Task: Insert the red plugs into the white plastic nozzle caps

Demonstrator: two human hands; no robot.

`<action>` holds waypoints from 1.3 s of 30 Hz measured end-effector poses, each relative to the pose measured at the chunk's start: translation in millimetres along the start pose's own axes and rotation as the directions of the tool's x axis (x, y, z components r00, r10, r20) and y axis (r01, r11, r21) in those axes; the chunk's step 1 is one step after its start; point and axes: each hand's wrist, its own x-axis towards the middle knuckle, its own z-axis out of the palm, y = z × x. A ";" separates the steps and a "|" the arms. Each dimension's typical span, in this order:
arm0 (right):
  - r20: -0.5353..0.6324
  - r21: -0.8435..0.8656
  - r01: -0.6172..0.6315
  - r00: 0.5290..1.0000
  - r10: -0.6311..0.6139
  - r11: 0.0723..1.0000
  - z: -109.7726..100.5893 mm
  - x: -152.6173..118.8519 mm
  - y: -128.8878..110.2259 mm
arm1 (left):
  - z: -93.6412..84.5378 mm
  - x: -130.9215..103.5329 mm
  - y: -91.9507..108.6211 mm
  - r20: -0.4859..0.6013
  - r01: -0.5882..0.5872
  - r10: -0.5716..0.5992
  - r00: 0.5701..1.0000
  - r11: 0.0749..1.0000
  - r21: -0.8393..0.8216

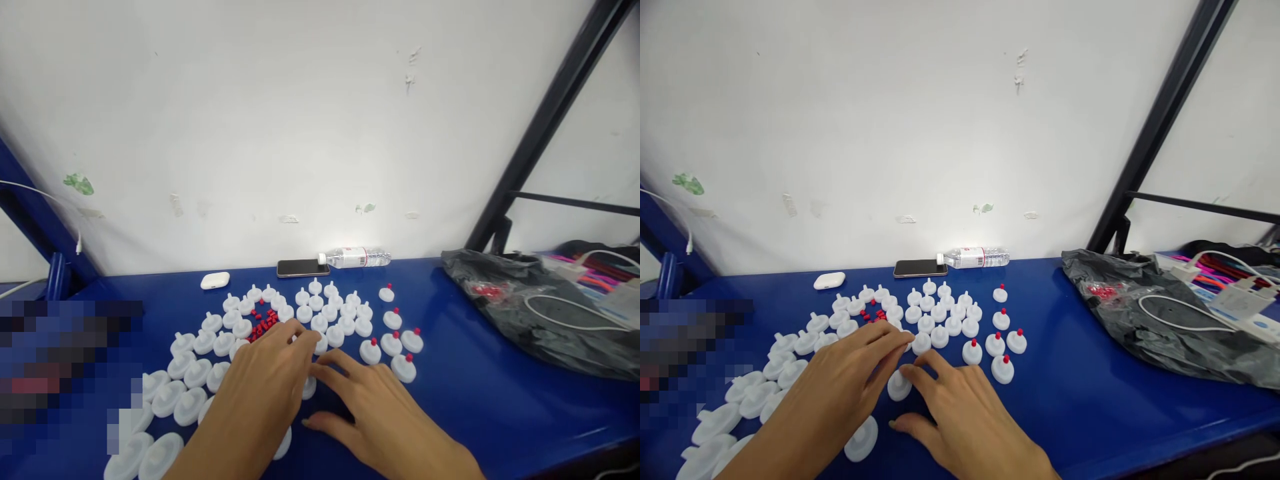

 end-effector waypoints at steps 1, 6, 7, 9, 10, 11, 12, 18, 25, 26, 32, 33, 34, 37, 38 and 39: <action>-0.001 -0.002 0.011 1.000 -0.011 1.000 -0.2 0.6 -0.5 | 0.8 -0.9 -0.2 -0.028 -0.026 0.024 0.999 0.998 -0.054; -0.017 0.036 -0.005 1.000 0.005 0.999 -0.2 1.8 -2.0 | 1.7 -3.8 -1.1 -0.062 0.009 -0.022 0.998 0.982 -0.189; -0.020 0.039 -0.024 0.999 0.025 0.999 0.4 1.6 -1.6 | 1.2 -4.1 -1.2 -0.050 0.019 -0.030 0.998 0.979 -0.204; -0.035 0.057 -0.061 0.997 0.063 0.997 1.6 0.9 -0.2 | 0.5 -4.2 -1.4 -0.022 0.026 -0.032 0.999 0.974 -0.225; -0.049 0.073 -0.071 0.996 0.075 0.995 2.0 0.7 0.4 | 0.7 -4.2 -1.6 -0.007 0.025 -0.027 1.000 0.973 -0.229; -0.067 0.093 -0.077 0.994 0.083 0.993 2.1 0.7 1.0 | 1.2 -4.1 -1.9 0.005 0.020 -0.020 1.000 0.973 -0.231; -0.085 0.114 -0.078 0.993 0.088 0.990 1.9 0.7 1.3 | 1.9 -4.0 -2.3 0.013 0.012 -0.009 1.000 0.972 -0.233; -0.188 0.199 -0.082 0.975 0.120 0.977 -3.1 1.8 0.3 | 2.1 -3.4 -1.0 0.016 0.010 -0.006 1.000 0.962 -0.273; -0.239 0.220 -0.058 0.965 0.112 0.974 -2.8 1.0 0.4 | -2.7 -6.8 4.3 -0.170 -0.024 -0.045 0.985 0.923 -0.384; -0.244 0.224 -0.045 0.965 0.101 0.974 -2.4 0.8 0.4 | -1.7 -7.0 4.0 -0.152 -0.034 -0.025 0.988 0.926 -0.375; -0.361 0.210 0.015 0.931 0.063 0.978 1.4 -0.4 2.2 | 3.7 -5.0 2.8 -0.079 -0.030 0.002 0.997 0.934 -0.355; -0.398 0.206 0.021 0.915 0.064 0.978 2.1 -0.5 2.9 | 3.4 -5.1 3.0 -0.090 -0.027 -0.006 0.996 0.930 -0.366; -0.431 0.205 0.027 0.900 0.065 0.978 2.8 -0.5 3.6 | 2.7 -5.5 3.5 -0.102 -0.028 -0.012 0.995 0.925 -0.380; -0.503 0.197 0.059 0.863 0.050 0.979 4.4 -0.5 5.6 | -1.4 -8.0 6.3 -0.141 -0.061 -0.003 0.990 0.891 -0.450; -0.522 0.190 0.074 0.852 0.037 0.979 4.7 -0.7 6.0 | -3.2 -8.8 7.6 -0.150 -0.067 -0.007 0.989 0.872 -0.485; -0.541 0.180 0.092 0.841 0.020 0.979 4.7 -0.9 6.2 | -4.9 -9.6 8.8 -0.157 -0.064 -0.022 0.987 0.851 -0.521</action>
